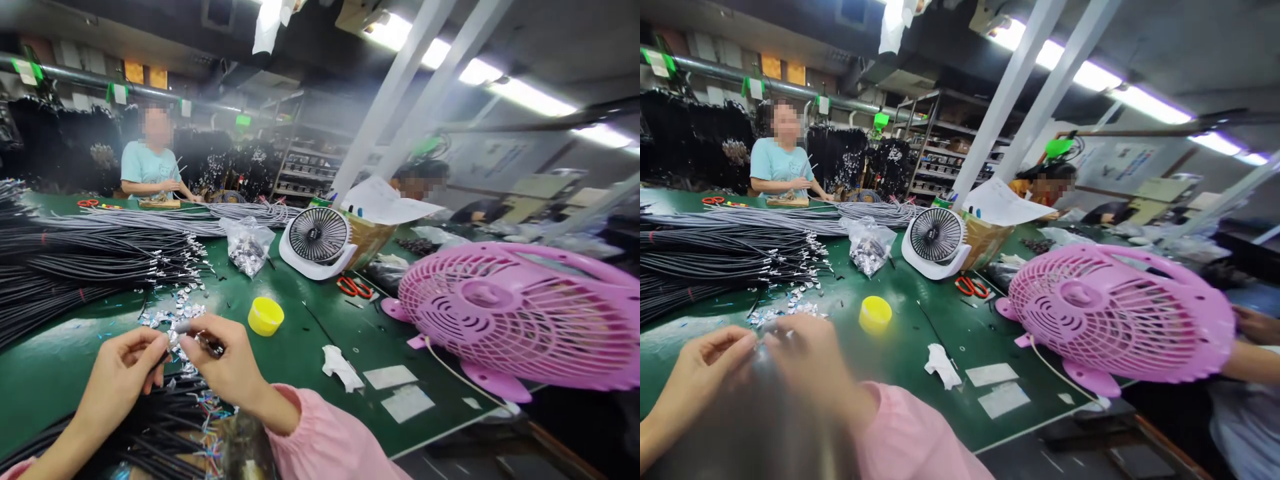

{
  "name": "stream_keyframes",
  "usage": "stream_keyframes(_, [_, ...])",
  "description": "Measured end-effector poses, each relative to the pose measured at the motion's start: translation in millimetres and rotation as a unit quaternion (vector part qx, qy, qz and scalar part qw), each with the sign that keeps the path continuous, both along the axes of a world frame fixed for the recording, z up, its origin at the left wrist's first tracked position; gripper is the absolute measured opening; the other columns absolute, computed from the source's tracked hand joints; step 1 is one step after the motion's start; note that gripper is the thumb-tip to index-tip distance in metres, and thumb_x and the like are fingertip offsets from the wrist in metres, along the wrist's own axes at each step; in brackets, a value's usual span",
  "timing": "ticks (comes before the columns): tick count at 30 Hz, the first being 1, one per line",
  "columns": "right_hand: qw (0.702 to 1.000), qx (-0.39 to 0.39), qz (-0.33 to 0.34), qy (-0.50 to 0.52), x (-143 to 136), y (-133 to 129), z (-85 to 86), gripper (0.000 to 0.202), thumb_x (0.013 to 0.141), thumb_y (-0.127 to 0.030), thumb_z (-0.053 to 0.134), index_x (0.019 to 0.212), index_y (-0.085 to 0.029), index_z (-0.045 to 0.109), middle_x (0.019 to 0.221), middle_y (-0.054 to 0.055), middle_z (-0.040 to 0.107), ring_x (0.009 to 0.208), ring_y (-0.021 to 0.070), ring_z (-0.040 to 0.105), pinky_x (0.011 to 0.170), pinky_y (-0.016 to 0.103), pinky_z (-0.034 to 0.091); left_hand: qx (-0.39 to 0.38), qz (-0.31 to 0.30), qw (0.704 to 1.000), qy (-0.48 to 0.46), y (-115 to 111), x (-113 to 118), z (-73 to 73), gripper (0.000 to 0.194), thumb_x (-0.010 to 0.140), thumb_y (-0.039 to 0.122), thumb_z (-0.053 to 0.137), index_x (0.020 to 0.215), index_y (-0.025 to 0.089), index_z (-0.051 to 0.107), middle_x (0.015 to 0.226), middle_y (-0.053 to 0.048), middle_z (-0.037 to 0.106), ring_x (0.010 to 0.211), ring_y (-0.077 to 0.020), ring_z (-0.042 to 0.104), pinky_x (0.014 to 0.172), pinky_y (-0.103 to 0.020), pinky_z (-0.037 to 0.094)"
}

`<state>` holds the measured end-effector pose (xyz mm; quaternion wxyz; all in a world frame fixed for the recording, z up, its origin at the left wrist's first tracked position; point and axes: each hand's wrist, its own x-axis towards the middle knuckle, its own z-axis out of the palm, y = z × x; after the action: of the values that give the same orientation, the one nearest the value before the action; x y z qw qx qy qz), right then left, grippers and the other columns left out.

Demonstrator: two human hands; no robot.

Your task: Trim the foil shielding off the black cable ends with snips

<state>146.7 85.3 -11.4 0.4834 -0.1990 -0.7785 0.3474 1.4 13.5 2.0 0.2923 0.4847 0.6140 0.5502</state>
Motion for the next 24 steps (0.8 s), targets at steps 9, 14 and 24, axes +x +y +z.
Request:
stream_keyframes(9, [1.000,-0.019,-0.003,-0.023,2,-2,-8.5,0.016,0.087,-0.018,0.059,0.092,-0.021,0.073,0.077,0.002,0.073,0.063,0.0147,0.064,0.062,0.025,0.054,0.198,0.014,0.936,0.290,-9,-8,-6.3,0.020,0.081,0.028,0.063,0.094,0.028,0.078,0.066,0.004,0.072,0.049,-0.0103,0.062,0.054,-0.017,0.051])
stream_keyframes(14, [0.993,-0.121,-0.002,0.001,0,-6,-5.3,0.020,0.083,-0.023,0.066,0.102,-0.021,0.072,0.077,-0.001,0.072,0.057,0.0121,0.061,0.055,0.021,0.051,0.235,0.074,0.902,0.355,-9,-10,-8.1,0.013,0.086,0.029,0.062,0.080,0.026,0.073,0.065,0.006,0.072,0.053,-0.0090,0.067,0.053,-0.014,0.049])
stream_keyframes(24, [0.995,-0.086,-0.032,-0.036,1,-12,1.2,0.021,0.087,-0.031,0.067,0.105,-0.021,0.073,0.096,0.004,0.076,0.082,0.0184,0.070,0.076,0.028,0.057,0.214,0.114,0.919,0.310,-10,-4,-2.1,0.015,0.080,0.029,0.062,0.068,0.026,0.070,0.057,0.009,0.069,0.044,-0.0073,0.063,0.045,-0.015,0.045])
